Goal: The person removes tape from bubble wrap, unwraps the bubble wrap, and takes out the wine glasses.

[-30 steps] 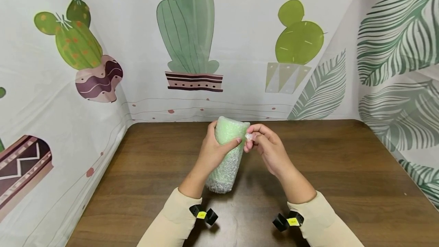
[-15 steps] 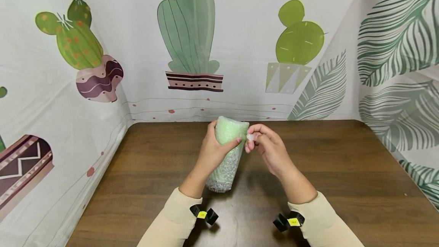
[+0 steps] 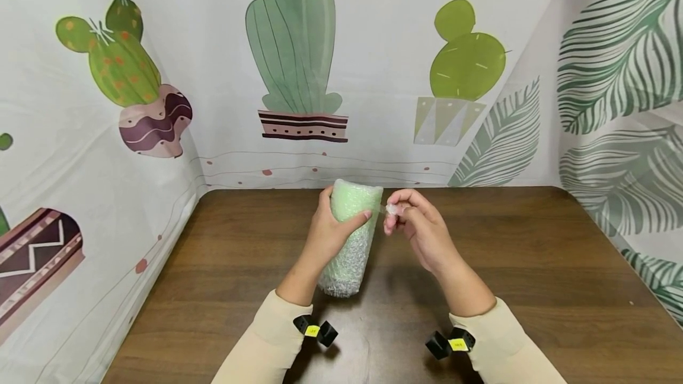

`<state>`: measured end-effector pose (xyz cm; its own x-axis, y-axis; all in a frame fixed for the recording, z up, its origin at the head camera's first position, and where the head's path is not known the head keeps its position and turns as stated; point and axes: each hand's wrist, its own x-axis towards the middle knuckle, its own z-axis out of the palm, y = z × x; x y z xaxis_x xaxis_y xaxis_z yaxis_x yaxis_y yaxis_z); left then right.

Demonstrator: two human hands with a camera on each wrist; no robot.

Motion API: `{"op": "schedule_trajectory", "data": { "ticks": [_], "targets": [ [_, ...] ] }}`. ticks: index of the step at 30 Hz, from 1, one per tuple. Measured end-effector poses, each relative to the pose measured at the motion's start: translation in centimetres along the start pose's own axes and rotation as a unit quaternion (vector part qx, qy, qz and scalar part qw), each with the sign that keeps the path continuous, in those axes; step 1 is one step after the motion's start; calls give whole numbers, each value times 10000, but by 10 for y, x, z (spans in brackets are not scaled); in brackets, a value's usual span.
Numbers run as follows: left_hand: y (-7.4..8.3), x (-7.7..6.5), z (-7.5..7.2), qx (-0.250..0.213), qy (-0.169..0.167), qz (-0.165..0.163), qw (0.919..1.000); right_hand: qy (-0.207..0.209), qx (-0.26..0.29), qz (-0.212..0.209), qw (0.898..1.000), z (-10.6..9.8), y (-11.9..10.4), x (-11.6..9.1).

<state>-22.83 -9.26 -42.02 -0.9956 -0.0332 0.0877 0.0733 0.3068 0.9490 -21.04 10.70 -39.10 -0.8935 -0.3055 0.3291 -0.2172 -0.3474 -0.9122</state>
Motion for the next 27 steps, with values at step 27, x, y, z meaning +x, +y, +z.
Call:
{"op": "schedule_trajectory", "data": {
  "ticks": [27],
  "targets": [
    [0,1,-3,-268,-171,-129,9994,440,-678,-39,9967,-2,5,3]
  ]
}}
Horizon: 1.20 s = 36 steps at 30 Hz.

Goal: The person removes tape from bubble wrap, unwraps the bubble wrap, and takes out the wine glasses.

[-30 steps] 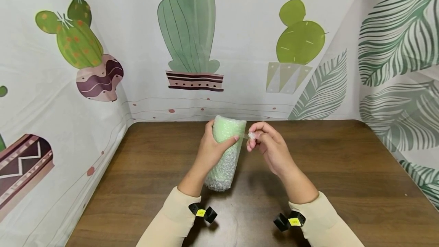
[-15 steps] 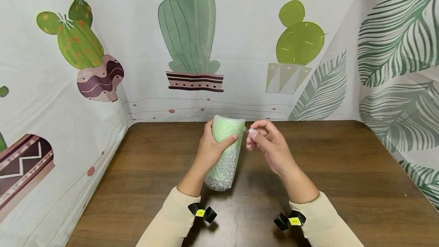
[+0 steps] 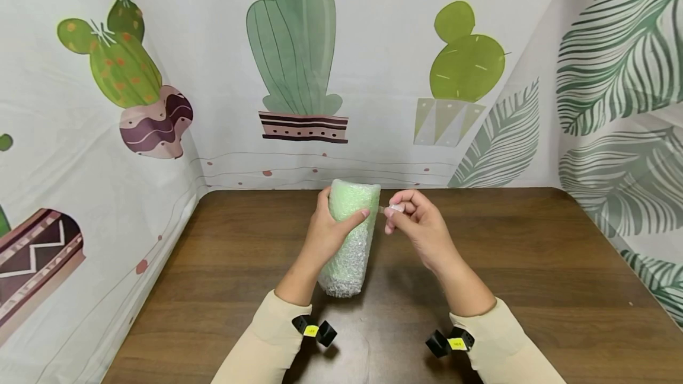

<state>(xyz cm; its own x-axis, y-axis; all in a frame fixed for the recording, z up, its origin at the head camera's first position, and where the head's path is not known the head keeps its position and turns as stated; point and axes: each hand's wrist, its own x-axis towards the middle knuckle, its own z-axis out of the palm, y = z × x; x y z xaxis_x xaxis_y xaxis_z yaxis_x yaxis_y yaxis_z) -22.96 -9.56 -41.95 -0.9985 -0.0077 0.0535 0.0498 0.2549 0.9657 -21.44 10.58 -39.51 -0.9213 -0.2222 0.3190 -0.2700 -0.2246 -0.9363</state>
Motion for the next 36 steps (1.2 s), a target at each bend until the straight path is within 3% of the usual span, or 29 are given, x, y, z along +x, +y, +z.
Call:
{"op": "schedule_trajectory", "data": {
  "ticks": [11,21,29,36],
  "targets": [
    [2,0,0,-44,-70,-121,9999,-210,-306,-165,9992,-4,1,0],
    [2,0,-1,-175,-103,-291,9994,-272,-709,18,9971,-5,0,-1],
    [4,-1,0,-230,-142,-328,9991,-140,-908,-238,9955,-8,3,1],
    [2,0,3,-546,-271,-333,9976,-456,-859,-495,9940,-9,2,3]
  ]
}}
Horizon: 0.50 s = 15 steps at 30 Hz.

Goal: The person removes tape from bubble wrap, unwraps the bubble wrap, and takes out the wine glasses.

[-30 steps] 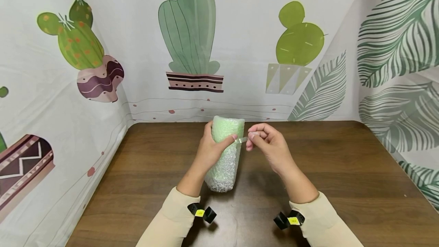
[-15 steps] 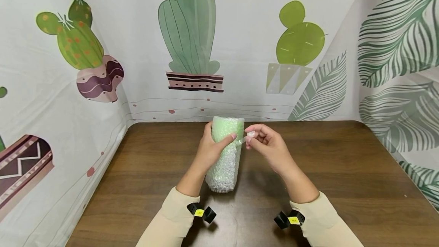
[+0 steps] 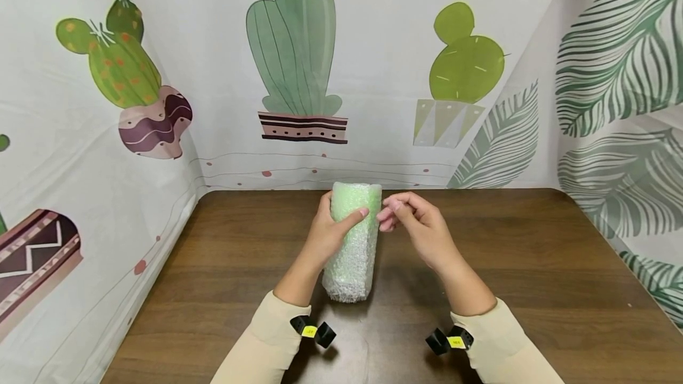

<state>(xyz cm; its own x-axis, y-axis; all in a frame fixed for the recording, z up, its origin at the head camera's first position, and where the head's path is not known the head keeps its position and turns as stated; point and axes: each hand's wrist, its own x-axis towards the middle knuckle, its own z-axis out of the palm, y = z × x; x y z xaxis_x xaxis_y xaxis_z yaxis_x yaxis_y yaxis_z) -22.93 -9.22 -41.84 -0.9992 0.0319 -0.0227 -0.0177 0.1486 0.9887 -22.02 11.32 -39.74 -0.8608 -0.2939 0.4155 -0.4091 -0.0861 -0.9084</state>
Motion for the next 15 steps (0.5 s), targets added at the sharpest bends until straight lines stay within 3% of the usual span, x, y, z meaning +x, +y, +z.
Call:
{"op": "schedule_trajectory", "data": {
  "ticks": [8,15],
  "targets": [
    [-8,4,3,-546,-446,-289,9971,-141,209,21,9997,-1,4,1],
    [-16,7,5,-520,-576,-460,9959,-38,-255,514,9983,-1,4,1]
  ]
}}
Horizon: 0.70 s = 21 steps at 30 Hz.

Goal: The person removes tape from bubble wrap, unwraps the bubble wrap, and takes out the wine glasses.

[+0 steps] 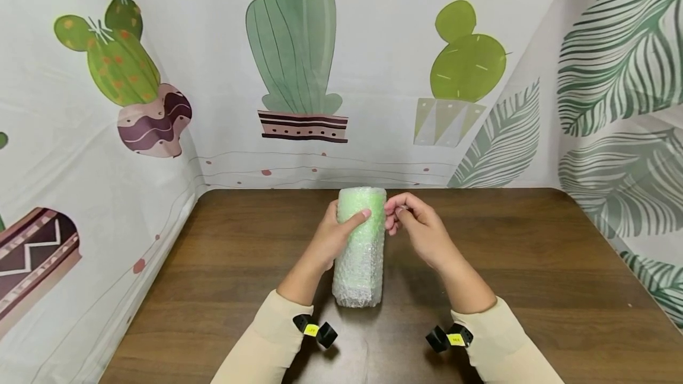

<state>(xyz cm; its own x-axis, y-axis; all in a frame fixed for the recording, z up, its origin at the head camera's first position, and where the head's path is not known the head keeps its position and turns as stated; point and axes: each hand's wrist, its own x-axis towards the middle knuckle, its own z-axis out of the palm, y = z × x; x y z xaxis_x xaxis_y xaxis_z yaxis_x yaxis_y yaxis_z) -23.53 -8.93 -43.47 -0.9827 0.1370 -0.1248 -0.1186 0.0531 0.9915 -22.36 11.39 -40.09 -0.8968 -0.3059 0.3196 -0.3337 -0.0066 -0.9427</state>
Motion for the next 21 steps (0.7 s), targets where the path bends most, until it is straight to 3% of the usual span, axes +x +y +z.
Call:
{"op": "schedule_trajectory", "data": {
  "ticks": [6,12,21],
  "targets": [
    [-9,4,3,131,-124,-256,9995,48,-646,491,9967,-1,5,1],
    [-18,6,4,246,-261,-458,9983,-105,-1298,1019,9862,0,16,2],
    [-29,7,5,1509,-56,-435,9876,-712,-2350,1240,9614,4,30,-1]
  ]
}}
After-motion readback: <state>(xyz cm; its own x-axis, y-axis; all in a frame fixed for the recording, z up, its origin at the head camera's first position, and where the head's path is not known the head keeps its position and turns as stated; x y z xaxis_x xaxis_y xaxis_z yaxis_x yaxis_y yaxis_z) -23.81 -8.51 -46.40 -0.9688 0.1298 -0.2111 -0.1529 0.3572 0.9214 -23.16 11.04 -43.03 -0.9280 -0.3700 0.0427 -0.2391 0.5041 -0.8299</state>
